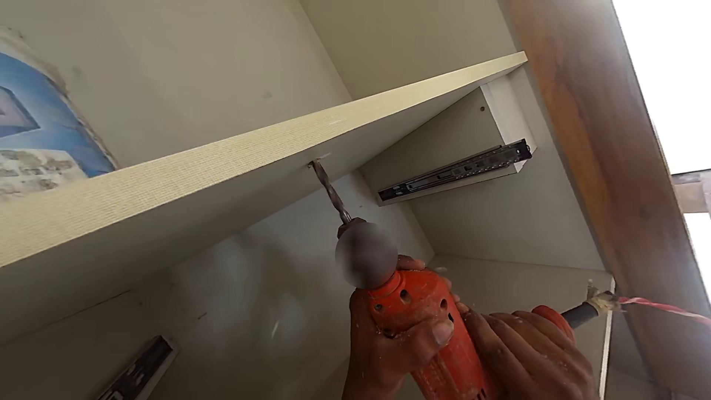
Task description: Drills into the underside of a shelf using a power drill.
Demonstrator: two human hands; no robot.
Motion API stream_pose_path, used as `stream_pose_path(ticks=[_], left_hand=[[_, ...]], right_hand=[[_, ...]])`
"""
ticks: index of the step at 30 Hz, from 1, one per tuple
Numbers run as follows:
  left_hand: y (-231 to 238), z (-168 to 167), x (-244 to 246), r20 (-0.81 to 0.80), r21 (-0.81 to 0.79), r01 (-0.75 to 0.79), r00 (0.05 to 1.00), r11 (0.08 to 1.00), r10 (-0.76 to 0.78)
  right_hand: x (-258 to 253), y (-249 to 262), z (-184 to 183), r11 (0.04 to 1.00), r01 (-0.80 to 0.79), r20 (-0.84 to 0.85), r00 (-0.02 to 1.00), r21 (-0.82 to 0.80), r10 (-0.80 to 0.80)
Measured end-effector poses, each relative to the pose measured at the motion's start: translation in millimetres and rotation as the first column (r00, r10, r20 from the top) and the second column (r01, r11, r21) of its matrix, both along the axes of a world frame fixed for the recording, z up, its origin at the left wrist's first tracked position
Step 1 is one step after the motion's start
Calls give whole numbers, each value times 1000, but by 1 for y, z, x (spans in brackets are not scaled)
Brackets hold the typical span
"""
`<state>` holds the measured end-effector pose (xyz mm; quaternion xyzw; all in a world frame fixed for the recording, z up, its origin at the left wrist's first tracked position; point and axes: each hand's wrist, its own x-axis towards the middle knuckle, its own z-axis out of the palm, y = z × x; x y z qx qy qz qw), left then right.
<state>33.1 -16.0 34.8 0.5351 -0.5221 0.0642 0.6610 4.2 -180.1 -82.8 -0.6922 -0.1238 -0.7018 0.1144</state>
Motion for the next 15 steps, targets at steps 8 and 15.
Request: stream_pose_path(ticks=[8, 15], left_hand=[[-6, -37, 13, -86, 6, 24, 996, 1000, -24], [-1, -16, 2, -85, -35, 8, 996, 999, -11]], right_hand=[[8, -12, -30, 999, 13, -51, 999, -47, -16], [7, -5, -32, 1000, 14, -48, 999, -22, -15]])
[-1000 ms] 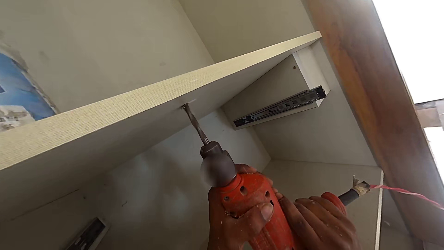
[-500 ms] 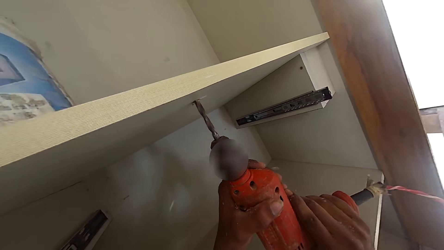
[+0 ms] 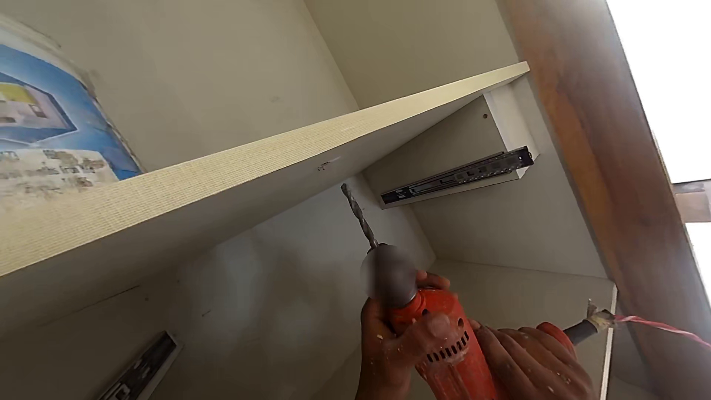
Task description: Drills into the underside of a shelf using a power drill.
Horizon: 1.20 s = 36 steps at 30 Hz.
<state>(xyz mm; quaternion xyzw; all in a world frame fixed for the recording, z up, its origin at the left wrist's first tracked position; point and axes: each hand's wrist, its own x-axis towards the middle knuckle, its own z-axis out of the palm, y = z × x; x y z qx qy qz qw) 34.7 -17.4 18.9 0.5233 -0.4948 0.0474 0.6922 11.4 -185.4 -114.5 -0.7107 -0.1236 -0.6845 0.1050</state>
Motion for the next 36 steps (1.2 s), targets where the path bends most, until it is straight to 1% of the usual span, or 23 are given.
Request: stream_pose_path(ticks=[4, 10, 21, 24, 26, 28, 30, 32, 36], left_hand=[[-2, 28, -10, -47, -12, -60, 997, 998, 59], [-4, 48, -23, 44, 14, -208, 977, 978, 207], [-5, 63, -27, 24, 81, -285, 958, 955, 284], [-10, 65, -29, 3, 80, -334, 942, 939, 335], [-12, 64, -29, -19, 69, -307, 951, 949, 309], [-7, 57, -26, -56, 68, -155, 986, 985, 159], [-3, 53, -20, -84, 50, 2, 996, 999, 3], [-2, 50, -18, -89, 36, 0, 996, 999, 3], [-7, 53, -20, -73, 39, -129, 989, 991, 132]], right_hand=[[-5, 1, 5, 1000, -9, -21, 1000, -17, 8], [-19, 4, 19, 1000, 12, -40, 999, -23, -13], [-26, 6, 31, 1000, 4, -49, 999, 7, -4], [-23, 1, 34, 1000, 27, -27, 999, -9, -27], [-22, -2, 36, 999, 49, 1, 999, -15, -49], [-24, 1, 37, 999, 35, -5, 999, -14, -35], [-25, 5, 38, 1000, 28, -23, 999, -7, -28], [-23, 10, 36, 999, 36, -14, 999, 5, -36], [-18, 9, 37, 1000, 30, 12, 999, 4, -30]])
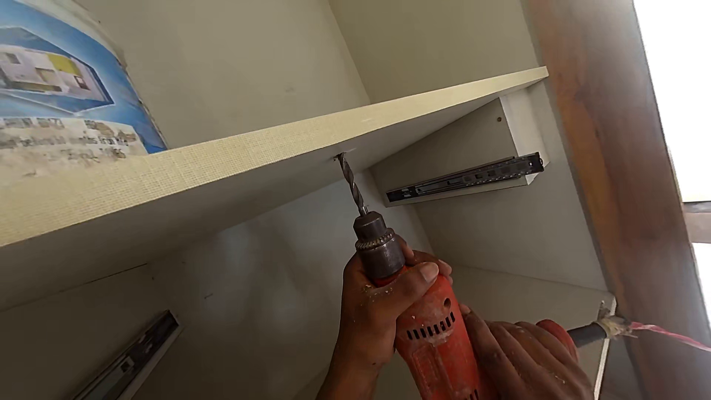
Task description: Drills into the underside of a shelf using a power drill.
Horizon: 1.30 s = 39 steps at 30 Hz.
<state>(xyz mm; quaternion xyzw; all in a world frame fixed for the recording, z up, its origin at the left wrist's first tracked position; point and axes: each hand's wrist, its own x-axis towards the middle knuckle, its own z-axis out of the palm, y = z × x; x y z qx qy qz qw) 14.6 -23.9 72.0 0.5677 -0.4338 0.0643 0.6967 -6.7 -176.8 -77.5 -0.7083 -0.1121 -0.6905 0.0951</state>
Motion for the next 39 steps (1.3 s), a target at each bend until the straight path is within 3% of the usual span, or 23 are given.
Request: stream_pose_path(ticks=[10, 29, 39], left_hand=[[-3, 2, -8, -28, -1, -140, 990, 990, 140], [-3, 5, -8, -17, 3, -170, 985, 985, 170], [-6, -2, -5, 8, -43, -100, 995, 994, 100]], right_hand=[[1, -2, -1, 1000, -14, 13, 1000, -13, 14], [-5, 0, 2, 1000, -3, -24, 1000, -6, 3], [2, -7, -1, 1000, -10, 50, 999, -9, 10]])
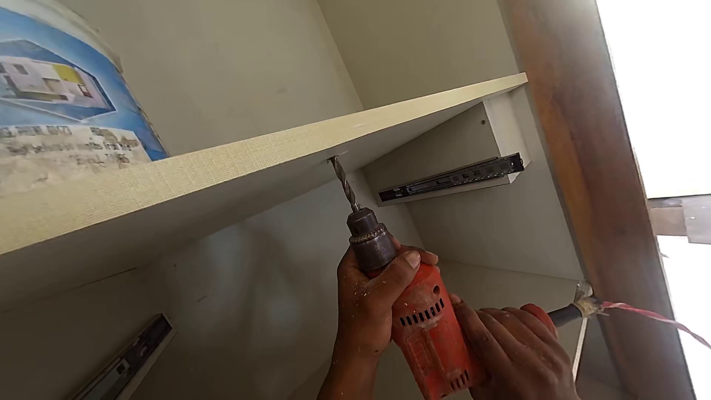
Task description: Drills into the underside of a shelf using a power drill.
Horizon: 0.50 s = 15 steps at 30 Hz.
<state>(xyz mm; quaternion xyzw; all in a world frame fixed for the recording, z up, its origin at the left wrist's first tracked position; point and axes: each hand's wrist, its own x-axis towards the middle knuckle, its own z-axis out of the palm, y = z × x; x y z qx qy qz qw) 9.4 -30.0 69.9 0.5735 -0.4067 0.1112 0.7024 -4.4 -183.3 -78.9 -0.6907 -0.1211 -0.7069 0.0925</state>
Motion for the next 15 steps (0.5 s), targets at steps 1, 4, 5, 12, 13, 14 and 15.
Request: stream_pose_path(ticks=[1, 4, 5, 12, 13, 14, 15], left_hand=[[0, -1, -1, -1, -3, -2, 1000, 1000, 2], [-2, -15, -1, -7, 9, -42, 999, 999, 43], [-3, -22, 0, -18, 12, -57, 998, 998, 57], [1, -15, 20, -113, 74, 60, 992, 995, -52], [-1, -8, 20, -125, 95, 53, 991, 994, -41], [-4, -5, 19, -130, 108, 17, 992, 994, -3], [-5, -4, 17, -129, 121, -17, 991, 992, 32]], right_hand=[[-1, 0, 0, 1000, 2, 2, 1000, -1, -2], [0, -2, -16, 1000, -4, -19, 1000, -10, 3], [2, -1, -25, 1000, -15, -33, 999, -12, 15], [20, -3, -37, 999, -51, -47, 998, 17, 52], [21, -4, -35, 998, -50, -39, 998, 24, 51], [20, -4, -34, 998, -49, -36, 998, 28, 50], [20, -4, -33, 998, -49, -32, 998, 29, 50]])
